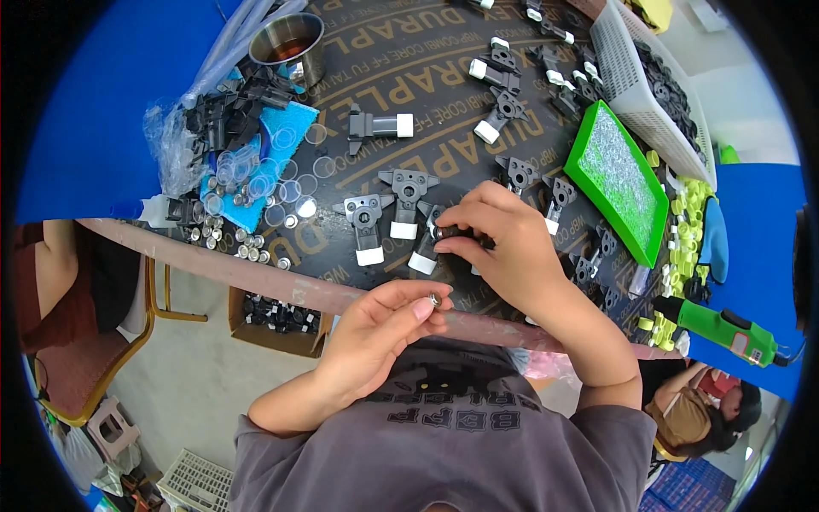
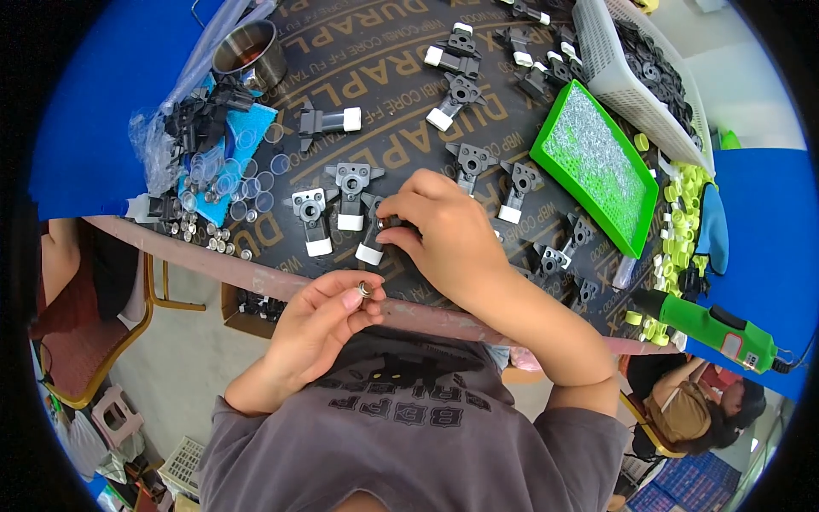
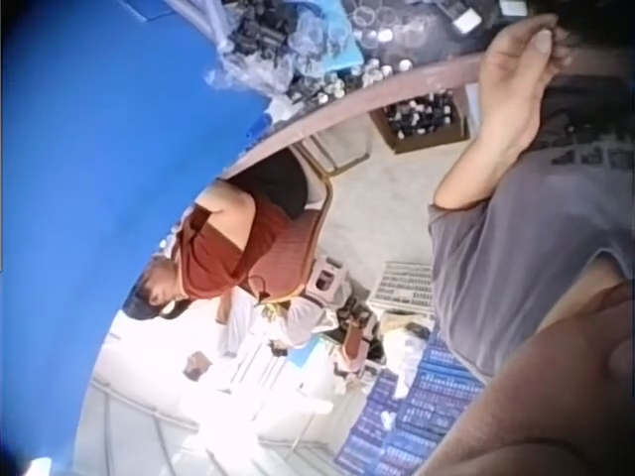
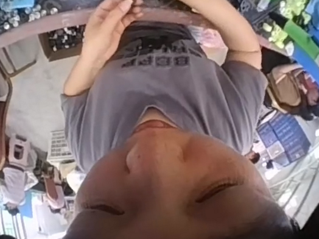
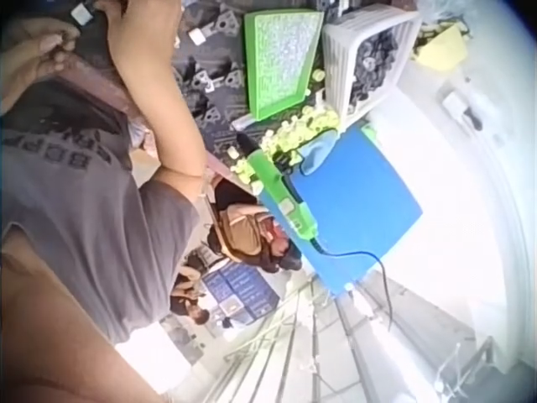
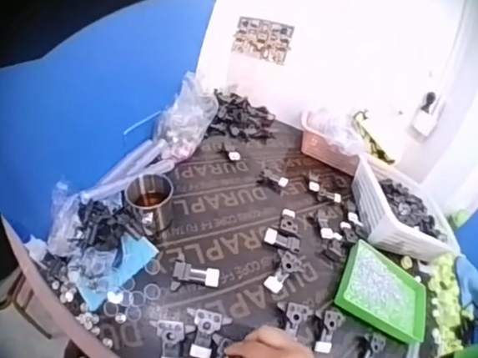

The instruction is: Manually assemble and screw together small plastic and metal components for toys at a factory workbench.

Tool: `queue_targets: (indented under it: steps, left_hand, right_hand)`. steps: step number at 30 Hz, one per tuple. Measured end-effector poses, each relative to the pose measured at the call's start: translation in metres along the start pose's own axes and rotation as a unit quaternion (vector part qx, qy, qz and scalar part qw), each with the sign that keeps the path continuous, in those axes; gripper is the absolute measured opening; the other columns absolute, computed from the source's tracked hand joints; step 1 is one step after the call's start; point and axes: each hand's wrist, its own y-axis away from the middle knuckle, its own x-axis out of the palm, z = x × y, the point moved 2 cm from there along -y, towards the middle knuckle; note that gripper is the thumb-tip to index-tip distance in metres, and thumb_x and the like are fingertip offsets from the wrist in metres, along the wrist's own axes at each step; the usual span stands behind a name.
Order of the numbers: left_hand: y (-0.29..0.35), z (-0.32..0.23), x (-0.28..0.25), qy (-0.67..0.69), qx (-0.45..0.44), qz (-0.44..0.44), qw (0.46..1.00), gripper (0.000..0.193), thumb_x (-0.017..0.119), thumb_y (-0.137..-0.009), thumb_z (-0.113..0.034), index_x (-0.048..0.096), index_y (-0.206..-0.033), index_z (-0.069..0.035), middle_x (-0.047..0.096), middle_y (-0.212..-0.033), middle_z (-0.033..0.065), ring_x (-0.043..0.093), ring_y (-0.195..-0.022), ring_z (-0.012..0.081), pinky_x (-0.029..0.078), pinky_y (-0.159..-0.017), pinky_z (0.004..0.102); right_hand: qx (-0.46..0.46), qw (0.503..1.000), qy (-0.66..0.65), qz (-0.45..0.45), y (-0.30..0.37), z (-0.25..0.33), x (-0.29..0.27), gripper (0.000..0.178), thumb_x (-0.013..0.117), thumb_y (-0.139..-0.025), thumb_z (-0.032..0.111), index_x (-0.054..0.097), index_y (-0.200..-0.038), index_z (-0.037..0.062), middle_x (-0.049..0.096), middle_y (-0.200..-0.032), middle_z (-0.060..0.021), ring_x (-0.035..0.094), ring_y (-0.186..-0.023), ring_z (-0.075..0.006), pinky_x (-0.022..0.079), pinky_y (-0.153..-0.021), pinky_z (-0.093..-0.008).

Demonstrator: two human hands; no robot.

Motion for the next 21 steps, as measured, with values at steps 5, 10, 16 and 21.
queue_targets:
  steps: [5, 10, 16, 21]
  left_hand:
    - [0.001, -0.006, -0.004, 0.009, -0.004, 0.01, 1.0, 0.028, 0.055, -0.099, -0.012, 0.058, -0.124, 0.0, 0.065, -0.111, 0.0078, 0.062, -0.097, 0.0134, 0.051, -0.091, 0.0294]
    - [-0.003, -0.01, -0.006, 0.032, -0.013, 0.035, 0.999, 0.029, 0.054, -0.1, -0.013, 0.059, -0.124, 0.0, 0.065, -0.11, 0.0072, 0.063, -0.096, 0.0135, 0.051, -0.09, 0.0294]
    - [-0.001, -0.025, -0.001, 0.048, 0.009, -0.001, 0.999, 0.032, 0.05, -0.101, -0.012, 0.054, -0.13, 0.001, 0.06, -0.121, 0.0116, 0.059, -0.106, 0.0164, 0.047, -0.097, 0.0329]
    - [0.005, -0.027, 0.0, 0.0, 0.042, -0.041, 0.998, 0.034, 0.047, -0.1, -0.008, 0.045, -0.132, 0.001, 0.059, -0.118, 0.0147, 0.054, -0.122, 0.0295, 0.045, -0.105, 0.0397]
  right_hand:
    - [0.043, 0.995, -0.082, 0.022, -0.004, 0.014, -0.015, 0.024, 0.078, -0.074, 0.003, 0.072, -0.097, 0.004, 0.063, -0.089, -0.0044, 0.059, -0.073, -0.0116, 0.047, -0.061, -0.0257]
    - [0.051, 0.968, -0.198, 0.145, -0.002, 0.029, -0.016, 0.018, 0.078, -0.075, 0.004, 0.074, -0.092, 0.0055, 0.064, -0.091, -0.0035, 0.058, -0.075, -0.0109, 0.046, -0.063, -0.0248]
    - [0.066, 0.987, -0.145, 0.012, -0.03, 0.016, -0.007, 0.007, 0.072, -0.08, 0.004, 0.07, -0.087, 0.0016, 0.066, -0.08, -0.0072, 0.062, -0.067, -0.0168, 0.048, -0.061, -0.0283]
    - [0.056, 0.997, -0.06, -0.006, -0.053, 0.006, 0.014, 0.008, 0.069, -0.078, 0.002, 0.068, -0.085, 0.0003, 0.067, -0.08, -0.0147, 0.065, -0.072, -0.0326, 0.051, -0.065, -0.0382]
